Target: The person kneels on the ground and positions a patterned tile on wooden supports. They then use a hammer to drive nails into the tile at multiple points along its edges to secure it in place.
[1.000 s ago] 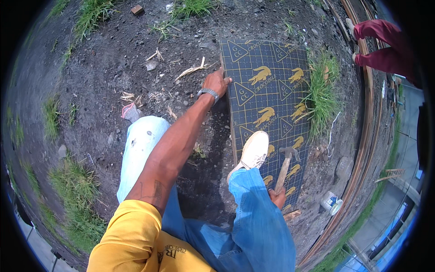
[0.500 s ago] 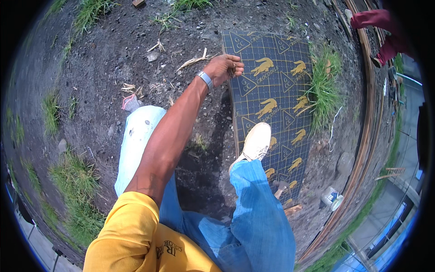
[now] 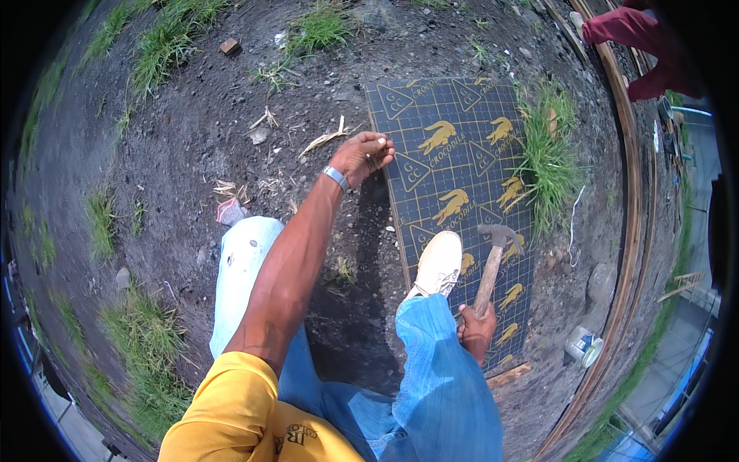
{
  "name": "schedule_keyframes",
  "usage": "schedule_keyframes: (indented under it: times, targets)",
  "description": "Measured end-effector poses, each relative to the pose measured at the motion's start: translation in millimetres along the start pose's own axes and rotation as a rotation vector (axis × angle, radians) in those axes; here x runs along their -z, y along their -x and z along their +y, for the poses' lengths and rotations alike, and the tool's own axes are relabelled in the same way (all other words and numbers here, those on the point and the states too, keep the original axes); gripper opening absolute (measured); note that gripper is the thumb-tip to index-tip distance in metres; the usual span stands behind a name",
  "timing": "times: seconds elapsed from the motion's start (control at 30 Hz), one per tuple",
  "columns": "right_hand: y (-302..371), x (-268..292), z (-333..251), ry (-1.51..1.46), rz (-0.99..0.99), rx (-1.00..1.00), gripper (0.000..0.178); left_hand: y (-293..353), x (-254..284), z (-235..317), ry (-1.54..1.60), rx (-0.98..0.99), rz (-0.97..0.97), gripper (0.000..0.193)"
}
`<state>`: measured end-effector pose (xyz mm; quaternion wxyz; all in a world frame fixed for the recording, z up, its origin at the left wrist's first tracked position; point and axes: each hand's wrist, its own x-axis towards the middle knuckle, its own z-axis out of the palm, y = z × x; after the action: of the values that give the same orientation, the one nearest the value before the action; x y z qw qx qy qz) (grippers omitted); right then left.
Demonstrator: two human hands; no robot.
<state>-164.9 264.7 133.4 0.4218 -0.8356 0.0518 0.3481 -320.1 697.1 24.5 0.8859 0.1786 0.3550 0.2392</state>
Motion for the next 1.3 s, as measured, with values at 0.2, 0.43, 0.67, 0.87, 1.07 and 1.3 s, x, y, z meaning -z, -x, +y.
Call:
schedule_keyframes:
  times: [0.2, 0.43, 0.67, 0.87, 1.07, 1.3]
  targets:
    - [-1.3, -49.4, -72.4, 0.258, -0.152, 0.195, 0.026, -9.3, -2.4, -8.1, -0.063, -0.093, 0.144, 0.019]
    - [-13.0, -74.7, -75.6, 0.364, -0.208, 0.249, 0.037, -15.6, -7.7, -26.7, -0.228, -0.192, 0.196, 0.026]
    - [-13.0, -78.0, -51.6, 0.450, -0.174, 0.274, 0.044, -20.0, -4.3, -21.2, -0.134, -0.260, 0.205, 0.029]
    - [-18.4, -76.6, -42.4, 0.440, -0.186, 0.237, 0.046, -12.4, -13.8, -25.6, -0.163, -0.208, 0.181, 0.028]
    - [-15.5, -76.4, -54.6, 0.452, -0.188, 0.263, 0.044, -5.1, -27.9, -42.5, -0.646, -0.338, 0.308, 0.017]
    - [-4.5, -87.7, -91.4, 0.396, -0.197, 0.417, 0.033, 0.3, -26.4, -55.1, -0.857, -0.541, 0.310, 0.020]
